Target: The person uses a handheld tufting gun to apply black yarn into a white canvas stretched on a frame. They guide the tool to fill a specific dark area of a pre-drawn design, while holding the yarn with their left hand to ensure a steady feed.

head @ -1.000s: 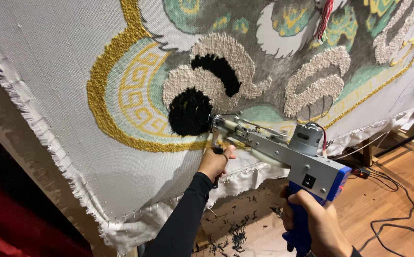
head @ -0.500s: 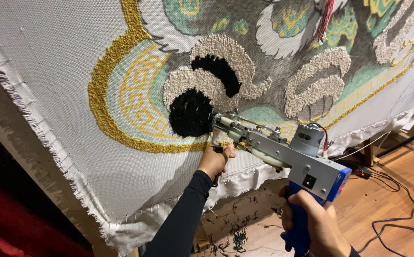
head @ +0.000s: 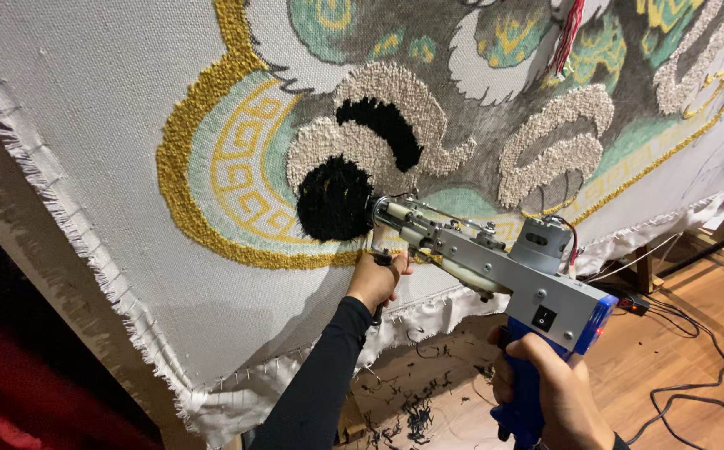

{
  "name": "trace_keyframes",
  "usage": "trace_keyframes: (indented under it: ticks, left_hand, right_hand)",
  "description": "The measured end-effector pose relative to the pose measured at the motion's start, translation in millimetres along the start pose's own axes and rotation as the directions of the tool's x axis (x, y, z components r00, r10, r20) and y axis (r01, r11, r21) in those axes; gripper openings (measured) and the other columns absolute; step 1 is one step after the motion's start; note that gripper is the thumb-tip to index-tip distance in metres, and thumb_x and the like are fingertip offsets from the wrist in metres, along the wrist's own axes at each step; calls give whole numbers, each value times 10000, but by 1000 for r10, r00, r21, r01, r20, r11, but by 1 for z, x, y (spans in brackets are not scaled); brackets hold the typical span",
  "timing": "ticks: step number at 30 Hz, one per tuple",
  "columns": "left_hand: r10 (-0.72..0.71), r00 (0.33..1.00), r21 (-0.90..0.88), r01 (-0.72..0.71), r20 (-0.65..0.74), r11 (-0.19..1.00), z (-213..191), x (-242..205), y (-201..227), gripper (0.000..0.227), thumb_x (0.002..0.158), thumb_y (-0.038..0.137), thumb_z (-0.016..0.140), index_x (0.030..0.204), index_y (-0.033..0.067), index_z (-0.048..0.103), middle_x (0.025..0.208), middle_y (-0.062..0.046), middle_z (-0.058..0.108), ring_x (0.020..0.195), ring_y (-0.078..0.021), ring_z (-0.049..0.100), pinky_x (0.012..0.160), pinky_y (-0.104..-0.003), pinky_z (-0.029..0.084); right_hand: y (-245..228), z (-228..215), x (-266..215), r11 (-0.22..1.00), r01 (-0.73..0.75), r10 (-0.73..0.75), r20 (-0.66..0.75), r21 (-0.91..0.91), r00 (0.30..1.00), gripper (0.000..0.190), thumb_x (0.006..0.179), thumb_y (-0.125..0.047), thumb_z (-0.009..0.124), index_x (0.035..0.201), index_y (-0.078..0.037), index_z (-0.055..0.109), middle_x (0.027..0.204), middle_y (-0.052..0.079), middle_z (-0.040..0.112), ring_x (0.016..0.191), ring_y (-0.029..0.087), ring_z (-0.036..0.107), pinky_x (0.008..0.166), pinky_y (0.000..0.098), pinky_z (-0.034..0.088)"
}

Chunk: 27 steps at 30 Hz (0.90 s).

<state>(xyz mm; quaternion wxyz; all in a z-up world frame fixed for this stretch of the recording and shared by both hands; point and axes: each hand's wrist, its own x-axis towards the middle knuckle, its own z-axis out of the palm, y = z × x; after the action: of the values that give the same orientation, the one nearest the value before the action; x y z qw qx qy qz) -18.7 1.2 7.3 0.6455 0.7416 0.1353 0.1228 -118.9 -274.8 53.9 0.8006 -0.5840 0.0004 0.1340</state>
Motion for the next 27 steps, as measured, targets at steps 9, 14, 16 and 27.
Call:
trace_keyframes:
  ticks: [9, 14, 16, 27]
  left_hand:
    - [10, 1000, -15, -11, -28, 1000, 2, -8, 11, 425, 945, 376, 679, 975, -45, 729, 876, -39, 794, 390, -103, 491, 367, -284, 418]
    - [-13, 999, 55, 15, -32, 998, 4, -14, 17, 442, 955, 397, 678, 1015, -29, 778, 786, -70, 754, 398, -105, 519, 363, -271, 401]
    - [-15, 999, 75, 18, -51, 997, 7, -16, 14, 455, 981, 366, 700, 1075, -76, 745, 819, -138, 730, 463, -126, 606, 384, -269, 424]
    - [157, 973, -342, -92, 167, 935, 66, -23, -9, 616, 957, 264, 651, 1499, 46, 453, 1308, -66, 688, 654, -117, 717, 441, -221, 424]
  right_hand:
    - [-3, -2, 0, 998, 54, -53, 22, -45, 998, 342, 769, -189, 585, 980, 78, 616, 561, 132, 473, 464, 251, 462, 438, 390, 386]
    - [-2, -14, 3, 1000, 2, 0, 66, -20, 998, 365, 799, -203, 601, 1071, 37, 644, 607, 112, 496, 496, 246, 496, 439, 417, 419]
    - [-2, -20, 3, 1000, -14, 16, 49, -26, 999, 350, 815, -215, 608, 1066, 28, 623, 614, 117, 506, 504, 252, 506, 443, 430, 428]
    - [-9, -138, 42, 986, 157, -137, 288, -49, 948, 326, 871, -166, 594, 1056, 93, 523, 668, 179, 548, 539, 281, 550, 436, 435, 457]
